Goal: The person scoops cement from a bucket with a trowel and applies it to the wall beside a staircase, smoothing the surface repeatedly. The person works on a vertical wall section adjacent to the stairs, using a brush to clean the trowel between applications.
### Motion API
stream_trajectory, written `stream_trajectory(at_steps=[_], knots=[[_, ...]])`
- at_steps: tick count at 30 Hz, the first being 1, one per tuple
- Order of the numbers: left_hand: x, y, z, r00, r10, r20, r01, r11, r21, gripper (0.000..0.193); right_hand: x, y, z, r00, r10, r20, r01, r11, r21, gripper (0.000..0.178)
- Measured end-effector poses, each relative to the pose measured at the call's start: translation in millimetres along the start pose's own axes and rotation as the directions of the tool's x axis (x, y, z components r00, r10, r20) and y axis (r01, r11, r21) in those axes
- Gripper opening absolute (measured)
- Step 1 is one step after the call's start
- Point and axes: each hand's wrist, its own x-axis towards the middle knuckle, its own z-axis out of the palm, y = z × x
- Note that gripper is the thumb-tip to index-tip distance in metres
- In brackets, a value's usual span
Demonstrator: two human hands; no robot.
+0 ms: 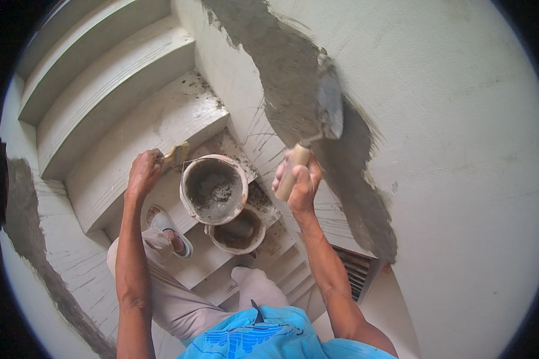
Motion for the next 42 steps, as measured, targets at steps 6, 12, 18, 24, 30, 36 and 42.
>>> stream_trajectory(at_steps=[6,12,18,24,30,36,42], knots=[[-2,-6,-3,0.999,0.018,-0.036,-0.018,1.000,-0.001,0.023,-6,-3,11,0.998,0.022,0.061,-0.021,1.000,-0.011,0.046],[-1,-6,0,0.999,0.035,-0.034,-0.035,0.999,-0.013,0.021,33,3,33,0.984,0.104,0.146,-0.094,0.993,-0.073,0.043],[-2,-8,-3,0.999,0.018,-0.048,-0.019,1.000,-0.013,0.021,57,7,43,0.979,0.098,0.181,-0.089,0.994,-0.058,0.047],[-1,-8,-2,0.999,0.024,-0.044,-0.024,1.000,-0.001,0.021,54,-1,43,0.985,0.126,0.120,-0.121,0.992,-0.046,0.041],[-2,-7,-4,0.999,0.015,-0.040,-0.015,1.000,-0.009,0.021,32,-7,36,0.993,0.089,0.083,-0.090,0.996,0.009,0.053],[-3,-10,-5,0.999,-0.002,-0.047,0.002,1.000,-0.003,0.022,24,-8,23,0.991,0.071,0.113,-0.074,0.997,0.025,0.057],[-3,-10,-1,0.999,0.021,-0.047,-0.022,1.000,-0.012,0.022,43,-10,21,0.986,0.102,0.129,-0.097,0.994,-0.043,0.058]])
